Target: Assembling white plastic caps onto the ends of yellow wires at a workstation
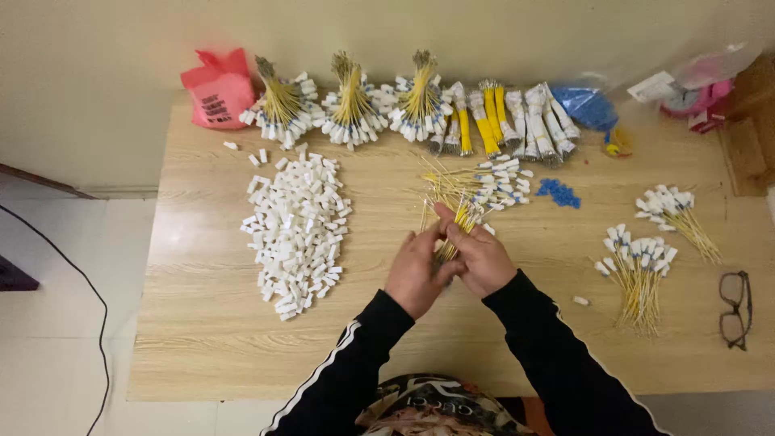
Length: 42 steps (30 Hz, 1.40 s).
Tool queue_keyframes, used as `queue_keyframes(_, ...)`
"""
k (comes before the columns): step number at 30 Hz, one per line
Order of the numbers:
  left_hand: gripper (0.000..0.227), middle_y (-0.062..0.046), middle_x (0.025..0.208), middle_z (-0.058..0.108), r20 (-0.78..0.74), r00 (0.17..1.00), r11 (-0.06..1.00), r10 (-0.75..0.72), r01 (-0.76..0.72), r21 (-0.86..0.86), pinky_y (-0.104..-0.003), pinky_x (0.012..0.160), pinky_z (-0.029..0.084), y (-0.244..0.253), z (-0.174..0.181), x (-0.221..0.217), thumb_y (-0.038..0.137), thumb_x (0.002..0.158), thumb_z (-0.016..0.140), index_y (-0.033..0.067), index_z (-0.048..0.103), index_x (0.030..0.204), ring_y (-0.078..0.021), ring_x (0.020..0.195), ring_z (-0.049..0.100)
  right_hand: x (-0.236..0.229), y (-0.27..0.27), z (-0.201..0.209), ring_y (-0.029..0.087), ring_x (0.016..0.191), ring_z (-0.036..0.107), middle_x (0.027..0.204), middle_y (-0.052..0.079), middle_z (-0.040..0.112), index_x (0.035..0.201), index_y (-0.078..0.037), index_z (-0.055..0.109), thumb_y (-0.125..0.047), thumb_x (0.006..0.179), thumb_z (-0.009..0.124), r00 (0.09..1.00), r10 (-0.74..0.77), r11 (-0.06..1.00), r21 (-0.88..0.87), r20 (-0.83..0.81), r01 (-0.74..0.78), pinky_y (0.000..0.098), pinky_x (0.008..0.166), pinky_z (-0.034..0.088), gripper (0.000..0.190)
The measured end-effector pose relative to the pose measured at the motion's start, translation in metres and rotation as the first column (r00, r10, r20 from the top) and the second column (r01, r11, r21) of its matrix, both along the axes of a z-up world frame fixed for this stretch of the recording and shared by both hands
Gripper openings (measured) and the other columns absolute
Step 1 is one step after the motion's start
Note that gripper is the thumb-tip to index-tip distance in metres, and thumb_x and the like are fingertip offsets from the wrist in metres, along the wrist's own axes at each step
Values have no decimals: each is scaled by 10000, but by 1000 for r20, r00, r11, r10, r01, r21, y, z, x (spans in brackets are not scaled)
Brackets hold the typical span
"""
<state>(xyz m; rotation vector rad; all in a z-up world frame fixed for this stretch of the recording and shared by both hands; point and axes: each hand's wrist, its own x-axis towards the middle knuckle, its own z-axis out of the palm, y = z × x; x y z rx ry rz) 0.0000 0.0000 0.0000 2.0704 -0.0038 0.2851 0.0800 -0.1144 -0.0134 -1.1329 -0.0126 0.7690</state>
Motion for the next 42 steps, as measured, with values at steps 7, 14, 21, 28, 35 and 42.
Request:
queue_keyframes(7,494,-271,1017,567,-36,997,997,-65,63,-48,-603,876,473,-1,-33,13,267,889,646,-53,456,1214,-511,990,581,17,-7,-45,259,689,691,867,185,651,1328,-60,507,-156,994,493,999,36,998,-57,31,-35,327,452,597,347)
queue_keyframes(14,291,-209,1039,641,-183,981,354,-67,-148,-923,-517,999,445,15,-64,31,277,1009,407,60,585,1085,-395,1099,594,16,-5,61,423,1097,535,1182,288,528,1354,45,416,-113,917,608,779,279,892,-453,562,7,525,900,486,503)
queue_keyframes(21,207,-3,1041,671,121,991,-458,-51,84,-885,-598,998,455,40,-95,44,346,1016,441,224,605,985,-286,1233,571,-31,-9,85,329,1050,615,1136,146,601,997,-119,739,-26,843,689,354,330,897,-408,875,172,428,884,533,187)
queue_keyframes(28,312,-51,1260,655,163,986,-438,-24,137,-888,-551,1098,374,28,-63,31,316,1027,373,229,672,1006,-297,1347,458,-30,2,84,346,1121,507,1211,155,543,942,-132,709,-84,845,695,193,341,882,-384,920,272,441,918,451,109)
queue_keyframes(35,277,-95,1366,574,123,992,-499,-39,87,-862,-556,1079,394,23,-50,17,261,1024,380,180,645,1011,-309,1359,441,-30,0,84,293,1086,584,1133,96,623,1031,-137,724,-76,832,698,256,307,875,-378,917,304,385,917,486,209)
queue_keyframes(42,285,-92,1405,540,83,994,-559,-65,33,-829,-506,1004,473,19,-27,9,215,1013,388,135,661,1029,-300,1319,489,-37,5,94,304,1050,607,1081,89,634,858,-121,701,53,798,626,218,240,896,-302,946,326,399,903,503,199)
